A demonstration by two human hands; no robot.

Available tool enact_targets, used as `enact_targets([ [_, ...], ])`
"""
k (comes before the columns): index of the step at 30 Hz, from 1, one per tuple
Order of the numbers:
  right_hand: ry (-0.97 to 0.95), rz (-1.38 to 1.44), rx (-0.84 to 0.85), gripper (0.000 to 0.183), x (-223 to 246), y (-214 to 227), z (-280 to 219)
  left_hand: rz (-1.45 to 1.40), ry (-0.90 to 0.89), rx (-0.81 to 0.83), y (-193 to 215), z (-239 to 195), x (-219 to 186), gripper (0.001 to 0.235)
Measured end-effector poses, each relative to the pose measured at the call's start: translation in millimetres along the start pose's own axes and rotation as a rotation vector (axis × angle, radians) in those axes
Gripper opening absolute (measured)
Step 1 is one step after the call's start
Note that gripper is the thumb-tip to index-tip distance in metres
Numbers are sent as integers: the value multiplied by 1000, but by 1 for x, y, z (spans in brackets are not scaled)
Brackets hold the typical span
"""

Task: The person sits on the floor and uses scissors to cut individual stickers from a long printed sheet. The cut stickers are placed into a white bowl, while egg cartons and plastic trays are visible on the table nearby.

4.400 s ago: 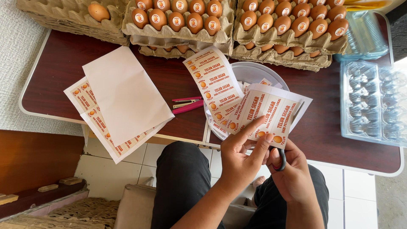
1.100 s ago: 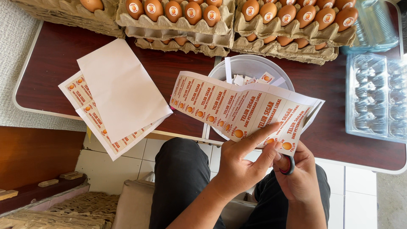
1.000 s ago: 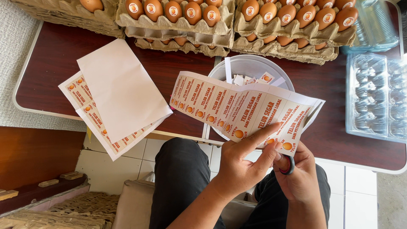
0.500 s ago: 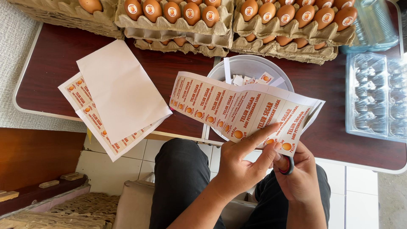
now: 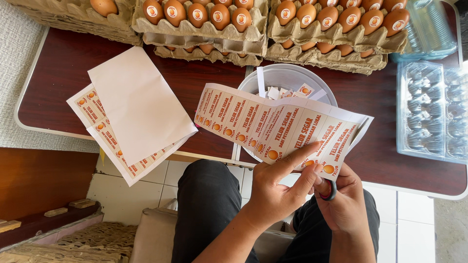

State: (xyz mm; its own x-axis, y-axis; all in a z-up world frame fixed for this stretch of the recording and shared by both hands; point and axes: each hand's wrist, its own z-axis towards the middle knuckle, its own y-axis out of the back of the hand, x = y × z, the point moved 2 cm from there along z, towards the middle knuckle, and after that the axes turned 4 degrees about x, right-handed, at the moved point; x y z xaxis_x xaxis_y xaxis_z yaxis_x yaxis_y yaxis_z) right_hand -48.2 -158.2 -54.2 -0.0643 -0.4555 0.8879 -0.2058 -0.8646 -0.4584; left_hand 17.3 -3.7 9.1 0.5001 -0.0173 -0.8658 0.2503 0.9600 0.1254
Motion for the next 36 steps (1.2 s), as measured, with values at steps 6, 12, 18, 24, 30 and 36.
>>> enact_targets([
  [6,15,-10,30,18,4,-4,1,-32,18,9,0,0,-1,35],
  [12,8,-14,24,21,4,-3,1,-38,32,1,-1,0,1,34],
  [18,4,-22,3,23,4,-4,2,-39,18,-1,0,1,0,33],
  [24,-6,-19,1,24,5,-4,3,-90,51,15,2,1,-1,34],
  [30,27,-15,40,28,1,2,3,-51,46,15,4,2,-2,33],
  [36,28,26,60,28,6,1,4,-101,34,33,3,3,-3,32],
])
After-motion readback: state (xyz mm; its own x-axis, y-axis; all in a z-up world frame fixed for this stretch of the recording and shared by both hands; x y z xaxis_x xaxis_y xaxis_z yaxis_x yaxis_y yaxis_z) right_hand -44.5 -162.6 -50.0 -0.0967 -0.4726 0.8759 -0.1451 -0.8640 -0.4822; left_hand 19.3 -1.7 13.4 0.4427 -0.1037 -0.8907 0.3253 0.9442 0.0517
